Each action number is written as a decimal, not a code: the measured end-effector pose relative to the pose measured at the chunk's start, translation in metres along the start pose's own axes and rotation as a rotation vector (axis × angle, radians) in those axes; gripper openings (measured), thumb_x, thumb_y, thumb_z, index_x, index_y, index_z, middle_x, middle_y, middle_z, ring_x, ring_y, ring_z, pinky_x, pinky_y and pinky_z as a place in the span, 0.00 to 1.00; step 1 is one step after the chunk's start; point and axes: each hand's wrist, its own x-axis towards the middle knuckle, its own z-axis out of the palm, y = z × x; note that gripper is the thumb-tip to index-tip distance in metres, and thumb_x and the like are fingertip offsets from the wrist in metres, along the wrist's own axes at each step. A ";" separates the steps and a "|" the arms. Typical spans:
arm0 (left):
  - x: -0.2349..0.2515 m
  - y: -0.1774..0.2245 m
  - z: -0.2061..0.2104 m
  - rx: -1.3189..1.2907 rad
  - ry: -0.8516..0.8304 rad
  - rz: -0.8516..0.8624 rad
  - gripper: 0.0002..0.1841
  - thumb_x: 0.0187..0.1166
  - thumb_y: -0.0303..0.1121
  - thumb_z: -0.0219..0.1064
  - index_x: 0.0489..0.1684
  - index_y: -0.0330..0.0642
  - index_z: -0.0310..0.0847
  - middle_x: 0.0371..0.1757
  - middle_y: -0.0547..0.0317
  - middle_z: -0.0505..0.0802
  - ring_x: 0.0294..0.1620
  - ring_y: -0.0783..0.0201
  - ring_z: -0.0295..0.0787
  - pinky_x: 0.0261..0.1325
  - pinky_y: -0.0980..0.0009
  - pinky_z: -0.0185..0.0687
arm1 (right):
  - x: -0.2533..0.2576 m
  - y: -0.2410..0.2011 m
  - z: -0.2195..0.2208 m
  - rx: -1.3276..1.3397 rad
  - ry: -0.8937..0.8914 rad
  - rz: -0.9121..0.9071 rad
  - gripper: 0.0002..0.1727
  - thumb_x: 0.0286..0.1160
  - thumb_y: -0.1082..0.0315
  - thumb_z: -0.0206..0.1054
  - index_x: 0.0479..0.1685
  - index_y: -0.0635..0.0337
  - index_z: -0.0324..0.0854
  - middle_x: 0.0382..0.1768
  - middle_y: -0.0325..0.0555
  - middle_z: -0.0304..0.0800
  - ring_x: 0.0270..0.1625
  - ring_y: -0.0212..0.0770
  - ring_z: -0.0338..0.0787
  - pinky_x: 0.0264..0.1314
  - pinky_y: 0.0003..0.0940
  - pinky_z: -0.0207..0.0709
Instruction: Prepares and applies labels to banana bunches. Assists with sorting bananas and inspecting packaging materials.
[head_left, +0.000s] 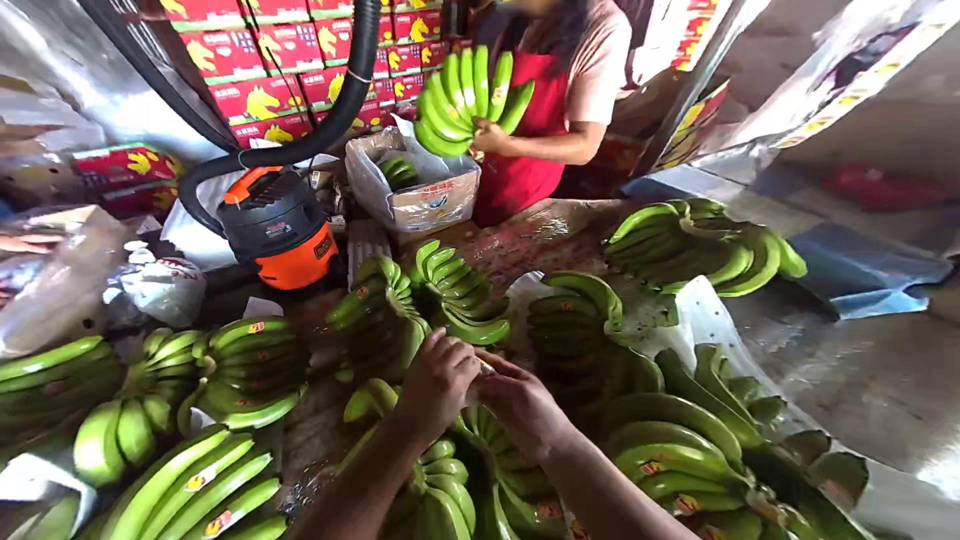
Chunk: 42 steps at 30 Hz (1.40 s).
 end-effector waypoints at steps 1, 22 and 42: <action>0.001 0.002 0.002 0.058 0.022 0.050 0.06 0.73 0.23 0.69 0.29 0.41 0.91 0.42 0.54 0.96 0.53 0.57 0.95 0.76 0.54 0.79 | -0.003 -0.001 -0.005 0.081 -0.060 0.039 0.23 0.83 0.77 0.50 0.76 0.66 0.73 0.54 0.47 0.90 0.52 0.37 0.90 0.59 0.34 0.84; 0.074 0.029 0.107 0.031 -0.190 0.142 0.08 0.82 0.32 0.66 0.39 0.45 0.92 0.47 0.57 0.97 0.58 0.61 0.94 0.77 0.56 0.79 | 0.020 -0.030 -0.136 0.468 -0.017 0.116 0.18 0.89 0.73 0.51 0.69 0.69 0.79 0.54 0.48 0.93 0.56 0.35 0.92 0.67 0.29 0.82; 0.125 -0.039 0.102 -0.218 -0.666 -0.552 0.13 0.87 0.26 0.58 0.61 0.27 0.80 0.62 0.39 0.88 0.66 0.52 0.86 0.72 0.57 0.80 | 0.022 -0.057 -0.176 0.577 0.227 -0.055 0.22 0.77 0.87 0.52 0.67 0.61 0.73 0.51 0.47 0.92 0.38 0.36 0.95 0.35 0.27 0.89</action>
